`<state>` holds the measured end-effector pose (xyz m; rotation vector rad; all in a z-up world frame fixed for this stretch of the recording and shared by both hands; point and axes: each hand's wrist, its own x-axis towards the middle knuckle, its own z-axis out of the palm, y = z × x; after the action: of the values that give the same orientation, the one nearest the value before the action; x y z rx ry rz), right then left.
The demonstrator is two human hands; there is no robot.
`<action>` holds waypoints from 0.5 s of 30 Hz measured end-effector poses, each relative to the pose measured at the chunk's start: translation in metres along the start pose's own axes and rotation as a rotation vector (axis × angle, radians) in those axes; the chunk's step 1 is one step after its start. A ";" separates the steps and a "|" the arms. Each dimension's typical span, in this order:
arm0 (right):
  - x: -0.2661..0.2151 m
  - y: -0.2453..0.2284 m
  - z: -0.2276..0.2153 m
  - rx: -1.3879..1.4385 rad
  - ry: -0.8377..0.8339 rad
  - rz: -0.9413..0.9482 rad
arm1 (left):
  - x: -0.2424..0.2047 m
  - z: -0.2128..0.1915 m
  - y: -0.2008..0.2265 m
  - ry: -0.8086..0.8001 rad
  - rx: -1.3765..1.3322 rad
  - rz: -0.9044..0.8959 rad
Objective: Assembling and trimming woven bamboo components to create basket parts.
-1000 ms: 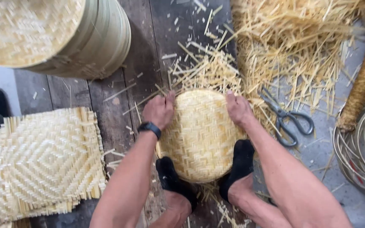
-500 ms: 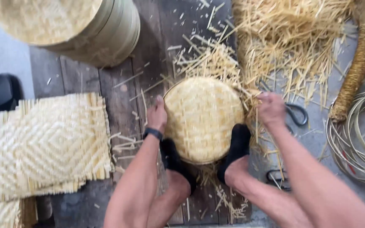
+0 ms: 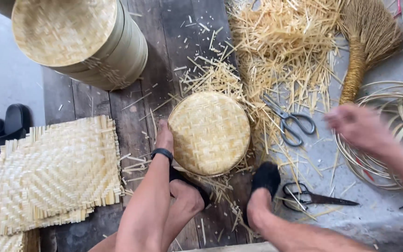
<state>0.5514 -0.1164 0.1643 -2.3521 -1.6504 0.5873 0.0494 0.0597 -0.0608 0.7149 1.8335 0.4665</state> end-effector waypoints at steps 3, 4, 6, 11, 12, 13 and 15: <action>0.008 -0.028 0.099 0.212 -0.418 0.244 | -0.022 0.003 -0.003 0.056 -0.260 -0.175; 0.015 -0.045 0.131 0.420 -0.435 0.332 | -0.020 0.005 -0.003 0.112 -0.329 -0.206; 0.026 -0.075 0.179 0.634 -0.445 0.416 | -0.027 0.007 0.008 0.170 -0.397 -0.227; 0.038 -0.105 0.229 1.171 -0.205 0.587 | -0.088 0.004 0.059 0.268 -0.535 -0.116; 0.031 -0.104 0.212 1.170 -0.215 0.598 | -0.102 -0.001 0.063 0.273 -0.527 -0.126; 0.024 -0.103 0.195 1.223 -0.097 0.504 | -0.115 -0.008 0.066 0.183 -0.570 0.011; 0.013 -0.106 0.159 1.265 0.018 0.417 | -0.130 -0.020 0.064 0.090 -0.608 0.135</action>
<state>0.3957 -0.0753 0.0602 -1.6233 -0.4035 1.1972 0.0804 0.0208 0.0772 0.3995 1.6009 1.1003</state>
